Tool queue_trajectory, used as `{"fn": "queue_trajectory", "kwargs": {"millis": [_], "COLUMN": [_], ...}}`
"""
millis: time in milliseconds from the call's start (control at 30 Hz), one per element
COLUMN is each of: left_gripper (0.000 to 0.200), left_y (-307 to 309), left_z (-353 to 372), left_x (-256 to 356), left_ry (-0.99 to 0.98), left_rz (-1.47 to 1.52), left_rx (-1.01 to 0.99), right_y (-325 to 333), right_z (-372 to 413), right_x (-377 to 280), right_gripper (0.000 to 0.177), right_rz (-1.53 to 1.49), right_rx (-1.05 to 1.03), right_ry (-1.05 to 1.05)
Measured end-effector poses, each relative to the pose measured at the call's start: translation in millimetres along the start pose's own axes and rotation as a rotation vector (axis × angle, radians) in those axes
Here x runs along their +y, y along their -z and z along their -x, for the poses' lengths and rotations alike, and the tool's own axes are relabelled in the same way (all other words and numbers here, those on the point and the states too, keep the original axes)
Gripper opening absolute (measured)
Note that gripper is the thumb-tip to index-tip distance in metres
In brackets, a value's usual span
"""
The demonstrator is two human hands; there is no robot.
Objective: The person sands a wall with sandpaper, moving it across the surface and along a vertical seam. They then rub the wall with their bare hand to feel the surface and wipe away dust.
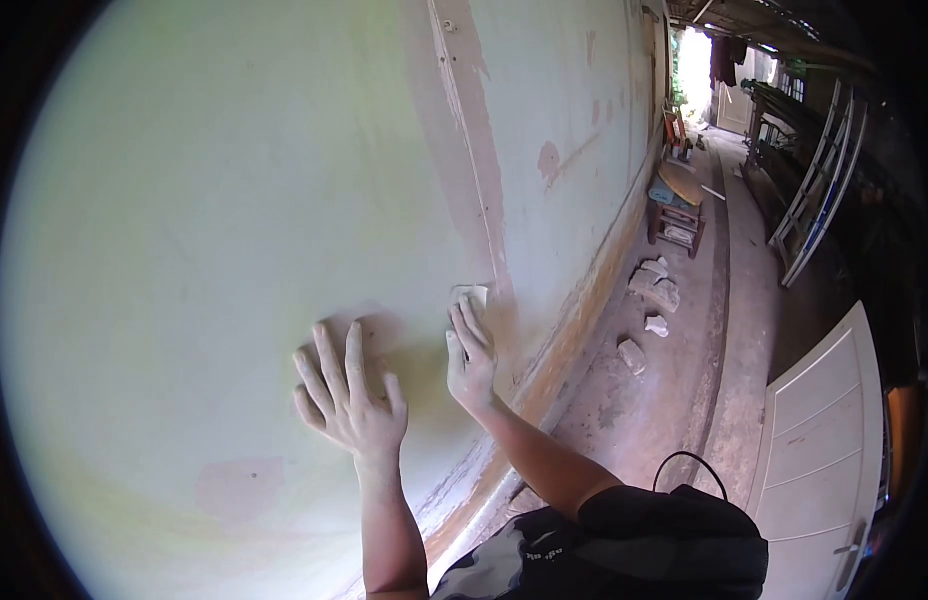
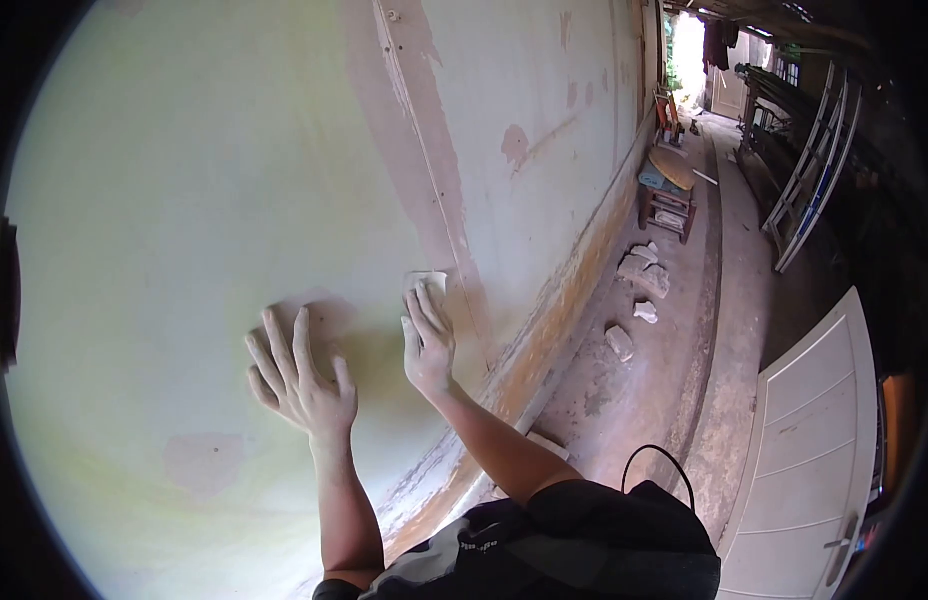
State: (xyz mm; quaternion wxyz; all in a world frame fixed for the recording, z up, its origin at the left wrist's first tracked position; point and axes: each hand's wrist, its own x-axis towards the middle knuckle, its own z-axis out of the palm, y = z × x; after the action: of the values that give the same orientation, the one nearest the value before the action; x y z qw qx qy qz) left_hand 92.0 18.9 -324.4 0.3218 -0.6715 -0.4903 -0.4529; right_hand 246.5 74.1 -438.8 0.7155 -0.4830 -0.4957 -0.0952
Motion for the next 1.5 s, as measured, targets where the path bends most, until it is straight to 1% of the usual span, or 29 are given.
{"fn": "queue_trajectory", "kwargs": {"millis": [33, 67, 100, 133, 167, 233, 267, 333, 400, 467, 533, 600, 667, 733, 800, 833, 900, 933, 967, 1000, 1033, 1067, 1133, 1167, 1200, 1267, 1367, 1433, 1500], "left_gripper": [0.057, 0.065, 0.069, 0.069, 0.070, 0.071, 0.071, 0.072, 0.073, 0.075, 0.076, 0.079, 0.079, 0.079, 0.087, 0.087, 0.083, 0.083, 0.080, 0.076, 0.068, 0.068, 0.064, 0.065, 0.065, 0.065, 0.064, 0.064, 0.064], "left_y": [-1, -2, -5, -5, -5, -8, -8, -7, -8, -10, -12, -6, -1, -4, -5, -5, -5, -5, -5, -5, -9, -14, -28, -32, -35, -35, -37, -39, -37], "left_z": [7, 13, 14, 14, 13, 11, 10, 13, 13, 20, 20, 26, 25, 21, 24, 23, 18, 13, 7, 2, -7, -11, -17, -15, -17, -14, -9, -9, -9], "left_x": [0, 0, -2, -2, 0, 6, 9, 14, 20, 24, 26, 29, 31, 34, 36, 36, 35, 28, 20, 13, 9, 7, 0, 0, 0, 0, 2, 3, 4], "left_ry": [0.029, 0.060, 0.089, 0.097, 0.091, 0.095, 0.121, 0.155, 0.209, 0.236, 0.265, 0.293, 0.308, 0.314, 0.295, 0.300, 0.258, 0.260, 0.158, 0.056, 0.014, 0.011, -0.077, -0.062, -0.070, -0.059, -0.038, -0.030, -0.029], "left_rz": [-0.087, -0.178, -0.126, -0.139, -0.160, -0.191, -0.176, -0.170, -0.117, -0.133, -0.158, -0.150, -0.187, -0.214, -0.265, -0.273, -0.308, -0.320, -0.368, -0.413, -0.456, -0.458, -0.527, -0.578, -0.579, -0.597, -0.574, -0.564, -0.563], "left_rx": [-0.077, -0.161, -0.192, -0.194, -0.186, -0.172, -0.193, -0.216, -0.272, -0.290, -0.303, -0.360, -0.388, -0.404, -0.431, -0.433, -0.401, -0.401, -0.317, -0.236, -0.142, -0.145, 0.042, 0.033, 0.044, 0.043, 0.035, 0.035, 0.037], "right_y": [-2, -8, -14, -16, -13, -7, -4, 7, 13, 16, 28, 24, 17, 1, -2, -1, 3, 2, 2, 3, 2, 8, 22, 24, 22, 20, 10, 18, 18], "right_z": [-8, -20, -45, -70, -98, -146, -153, -162, -135, -79, -35, -34, -52, -115, -151, -175, -210, -206, -194, -176, -145, -108, -32, -11, -17, -24, -108, -162, -167], "right_x": [-1, 0, -11, -21, -32, -49, -49, -43, -11, 31, 49, 46, 28, 0, -11, -22, -36, -29, -16, -1, 21, 43, 90, 106, 107, 107, 48, 11, 9], "right_gripper": [0.038, 0.038, 0.038, 0.038, 0.038, 0.037, 0.037, 0.036, 0.035, 0.033, 0.033, 0.034, 0.034, 0.034, 0.034, 0.034, 0.034, 0.034, 0.034, 0.034, 0.034, 0.034, 0.035, 0.035, 0.035, 0.035, 0.034, 0.035, 0.036], "right_rz": [0.014, 0.006, -0.046, -0.100, -0.113, -0.143, -0.154, -0.172, -0.188, -0.198, -0.057, -0.051, -0.047, -0.207, -0.212, -0.219, -0.298, -0.308, -0.283, -0.255, -0.259, -0.214, -0.163, -0.157, -0.161, -0.098, -0.200, -0.205, -0.220], "right_rx": [0.019, 0.015, 0.061, 0.105, 0.094, -0.004, -0.011, -0.102, -0.109, -0.099, -0.180, -0.172, -0.154, -0.041, -0.043, -0.048, -0.111, -0.112, -0.111, -0.113, -0.099, -0.130, -0.173, -0.188, -0.175, -0.145, -0.095, -0.125, -0.150], "right_ry": [0.069, 0.074, 0.079, 0.083, 0.084, 0.228, 0.227, 0.300, 0.286, 0.130, 0.103, 0.121, 0.136, 0.192, 0.264, 0.260, 0.334, 0.330, 0.352, 0.374, 0.351, 0.317, 0.223, 0.164, 0.166, 0.246, 0.335, 0.373, 0.408]}}
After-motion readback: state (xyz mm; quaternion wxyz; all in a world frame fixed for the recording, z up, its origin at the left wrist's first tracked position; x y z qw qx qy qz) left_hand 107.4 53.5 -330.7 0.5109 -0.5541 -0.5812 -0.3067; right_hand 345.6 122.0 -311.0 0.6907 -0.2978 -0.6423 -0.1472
